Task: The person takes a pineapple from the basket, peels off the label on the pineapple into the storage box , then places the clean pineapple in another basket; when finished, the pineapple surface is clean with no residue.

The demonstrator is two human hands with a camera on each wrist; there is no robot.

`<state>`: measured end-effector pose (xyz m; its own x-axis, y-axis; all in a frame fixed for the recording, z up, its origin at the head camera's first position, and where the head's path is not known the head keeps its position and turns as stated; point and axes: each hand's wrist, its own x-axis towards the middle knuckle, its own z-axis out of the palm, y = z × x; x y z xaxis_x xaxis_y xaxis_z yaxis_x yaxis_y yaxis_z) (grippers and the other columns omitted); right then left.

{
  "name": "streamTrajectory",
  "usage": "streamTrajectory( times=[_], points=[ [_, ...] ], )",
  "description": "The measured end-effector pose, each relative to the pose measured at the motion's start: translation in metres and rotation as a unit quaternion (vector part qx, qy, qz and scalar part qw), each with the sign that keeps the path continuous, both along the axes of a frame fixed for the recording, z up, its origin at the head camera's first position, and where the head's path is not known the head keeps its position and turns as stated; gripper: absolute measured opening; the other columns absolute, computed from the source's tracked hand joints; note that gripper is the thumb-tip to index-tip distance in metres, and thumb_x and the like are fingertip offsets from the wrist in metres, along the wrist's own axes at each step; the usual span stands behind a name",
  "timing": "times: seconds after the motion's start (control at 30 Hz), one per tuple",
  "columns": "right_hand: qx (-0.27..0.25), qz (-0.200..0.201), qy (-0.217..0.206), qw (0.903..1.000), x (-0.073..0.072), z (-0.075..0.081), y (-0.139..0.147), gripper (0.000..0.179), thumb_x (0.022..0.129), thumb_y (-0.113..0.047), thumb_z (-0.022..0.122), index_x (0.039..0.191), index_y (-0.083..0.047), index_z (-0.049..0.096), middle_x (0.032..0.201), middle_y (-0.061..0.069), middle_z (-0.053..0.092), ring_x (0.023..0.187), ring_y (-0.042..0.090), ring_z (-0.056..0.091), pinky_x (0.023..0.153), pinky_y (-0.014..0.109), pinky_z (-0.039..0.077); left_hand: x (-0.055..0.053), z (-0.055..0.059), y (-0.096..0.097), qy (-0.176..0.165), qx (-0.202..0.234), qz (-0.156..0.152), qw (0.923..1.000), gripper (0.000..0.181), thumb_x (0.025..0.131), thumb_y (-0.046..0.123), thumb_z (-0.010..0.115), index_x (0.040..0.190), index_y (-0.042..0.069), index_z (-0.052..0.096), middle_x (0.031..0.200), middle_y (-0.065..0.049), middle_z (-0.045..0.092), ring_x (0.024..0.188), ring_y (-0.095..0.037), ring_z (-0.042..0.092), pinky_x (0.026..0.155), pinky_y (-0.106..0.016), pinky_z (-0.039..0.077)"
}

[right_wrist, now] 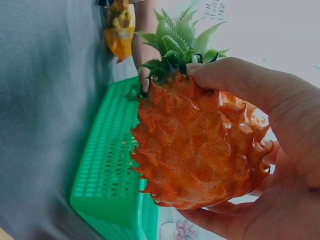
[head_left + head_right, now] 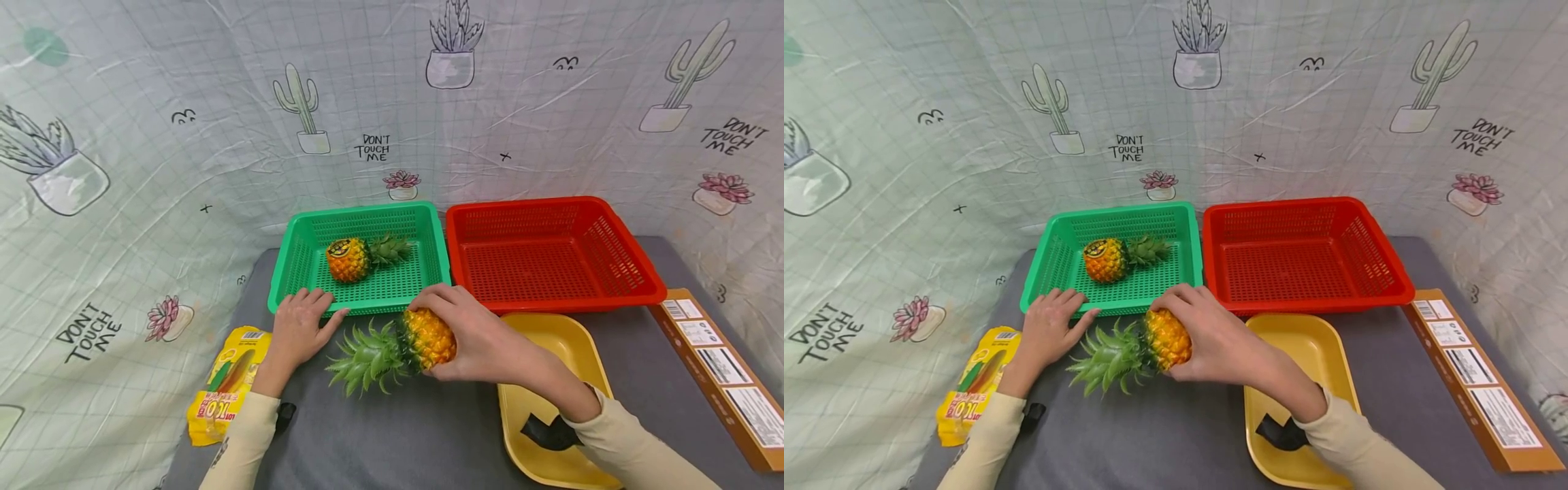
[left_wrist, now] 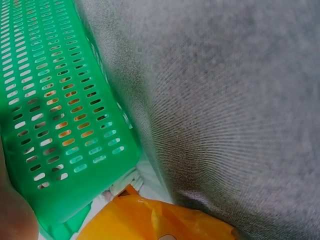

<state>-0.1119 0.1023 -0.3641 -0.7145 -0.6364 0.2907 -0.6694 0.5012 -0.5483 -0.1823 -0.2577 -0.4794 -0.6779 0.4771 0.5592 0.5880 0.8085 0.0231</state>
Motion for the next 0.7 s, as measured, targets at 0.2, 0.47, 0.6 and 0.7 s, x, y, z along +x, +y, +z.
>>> streamTrajectory(
  times=[0.2, 0.47, 0.6, 0.7],
  points=[
    [-0.005, -0.008, 0.000, 1.0000, -0.001, 0.004, 0.006, 0.078, 0.067, -0.027, 0.098, 0.135, -0.018, 0.060, 0.140, -0.002, 0.051, 0.119, 0.017, 0.049, 0.085, 0.036, 0.055, 0.000, 0.000, 0.001, -0.005, 0.001, 0.002, 1.0000, 0.045, 0.104, 0.052, 0.059, 0.095, 0.008, 0.067, 0.085, -0.005, 0.058, 0.069, -0.030, 0.048, 0.060, -0.046, 0.039],
    [-0.020, -0.014, -0.007, 0.9997, -0.004, 0.013, 0.016, 0.078, 0.067, -0.025, 0.098, 0.135, -0.020, 0.059, 0.137, -0.006, 0.052, 0.118, 0.016, 0.049, 0.086, 0.037, 0.055, 0.000, 0.000, 0.001, -0.011, 0.000, 0.005, 0.9999, 0.056, 0.108, 0.059, 0.046, 0.096, 0.008, 0.067, 0.085, -0.005, 0.057, 0.069, -0.030, 0.047, 0.059, -0.046, 0.039],
    [-0.022, -0.016, -0.003, 0.9996, -0.006, 0.016, 0.022, 0.079, 0.067, -0.025, 0.099, 0.135, -0.020, 0.059, 0.138, -0.005, 0.051, 0.118, 0.016, 0.049, 0.086, 0.038, 0.055, 0.000, 0.001, 0.000, -0.012, -0.001, 0.006, 0.9999, 0.055, 0.108, 0.058, 0.047, 0.096, 0.009, 0.067, 0.085, -0.005, 0.057, 0.070, -0.030, 0.047, 0.060, -0.047, 0.039],
    [-0.020, -0.022, -0.002, 0.9996, -0.008, 0.017, 0.026, 0.080, 0.068, -0.025, 0.099, 0.136, -0.021, 0.058, 0.139, -0.005, 0.051, 0.118, 0.016, 0.049, 0.085, 0.039, 0.055, 0.000, 0.001, 0.000, -0.009, -0.001, 0.002, 1.0000, 0.053, 0.108, 0.057, 0.049, 0.096, 0.008, 0.067, 0.084, -0.005, 0.057, 0.069, -0.029, 0.047, 0.059, -0.046, 0.038]
  ],
)
